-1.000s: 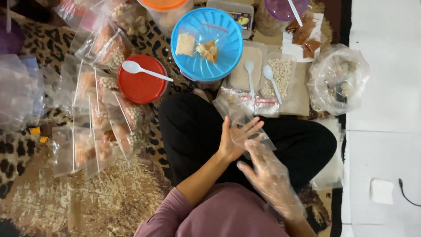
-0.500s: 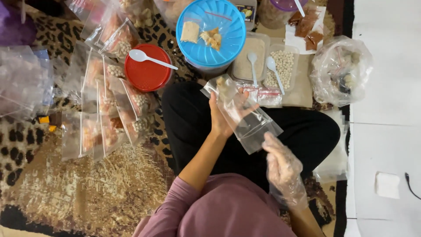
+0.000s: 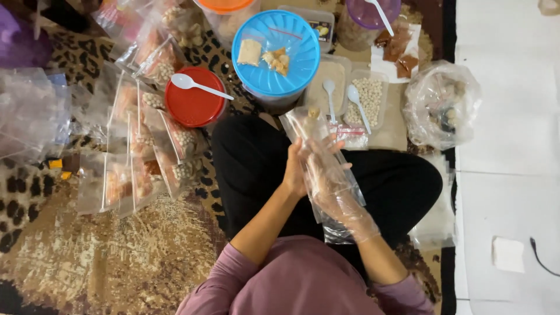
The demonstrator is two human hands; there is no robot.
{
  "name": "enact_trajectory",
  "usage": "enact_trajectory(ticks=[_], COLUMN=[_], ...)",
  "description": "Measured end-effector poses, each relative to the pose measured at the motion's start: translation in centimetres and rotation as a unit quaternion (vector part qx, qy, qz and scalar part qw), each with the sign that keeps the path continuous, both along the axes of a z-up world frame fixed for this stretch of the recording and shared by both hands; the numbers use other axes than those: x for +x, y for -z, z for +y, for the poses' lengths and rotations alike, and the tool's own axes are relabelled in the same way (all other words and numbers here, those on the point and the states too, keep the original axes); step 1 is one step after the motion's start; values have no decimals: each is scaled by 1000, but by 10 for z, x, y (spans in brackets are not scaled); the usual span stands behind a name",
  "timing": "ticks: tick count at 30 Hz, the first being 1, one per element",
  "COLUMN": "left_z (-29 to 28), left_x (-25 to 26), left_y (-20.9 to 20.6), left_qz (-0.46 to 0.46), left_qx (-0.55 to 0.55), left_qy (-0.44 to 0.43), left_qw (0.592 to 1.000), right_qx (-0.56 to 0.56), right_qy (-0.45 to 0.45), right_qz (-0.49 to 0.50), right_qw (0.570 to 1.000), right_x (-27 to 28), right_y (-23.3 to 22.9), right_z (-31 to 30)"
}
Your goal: Packaging various snacks like nuts and crackers into small plastic bags using spoons and hands while sitting on the floor.
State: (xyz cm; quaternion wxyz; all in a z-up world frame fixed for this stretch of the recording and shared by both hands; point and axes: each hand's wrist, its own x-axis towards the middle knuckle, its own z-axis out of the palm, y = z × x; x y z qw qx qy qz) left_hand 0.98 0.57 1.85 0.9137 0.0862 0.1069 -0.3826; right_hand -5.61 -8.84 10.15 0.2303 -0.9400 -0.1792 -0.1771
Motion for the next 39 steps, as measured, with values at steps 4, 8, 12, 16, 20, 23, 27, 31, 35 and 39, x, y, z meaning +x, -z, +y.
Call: enact_trajectory(ticks=[4,8,12,16,20,23,27,31,35,39], left_z=[10,1,-16,-13,-14,-16,-13,-21,-17,-11], left_x=[29,43,27,27,29,27,12,6,20,30], left_y=[-38,46,49,14,16,29,51,86,85,73], left_qz=[44,45,42,102,104,113,90,102,140,130], left_qx=[127,15,19,95,137,119,24,24,51,50], left_qy=[-67,-108,-86,4,20,-9,-11,-2,-21,-35], left_qw=[989,993,995,990,985,986,996,994,989,990], right_qx=[143,187,177,159,143,60,27,32,97,23], right_qy=[-58,34,46,70,92,53,51,87,51,13], right_qz=[80,88,72,17,-37,-22,-32,6,45,65], right_qw=[985,978,981,985,985,997,998,996,993,998], right_x=[4,3,1,5,6,-5,-10,-16,-11,-34], right_y=[27,26,48,84,106,80,85,43,8,6], right_z=[-4,20,18,15,12,-1,0,19,26,9])
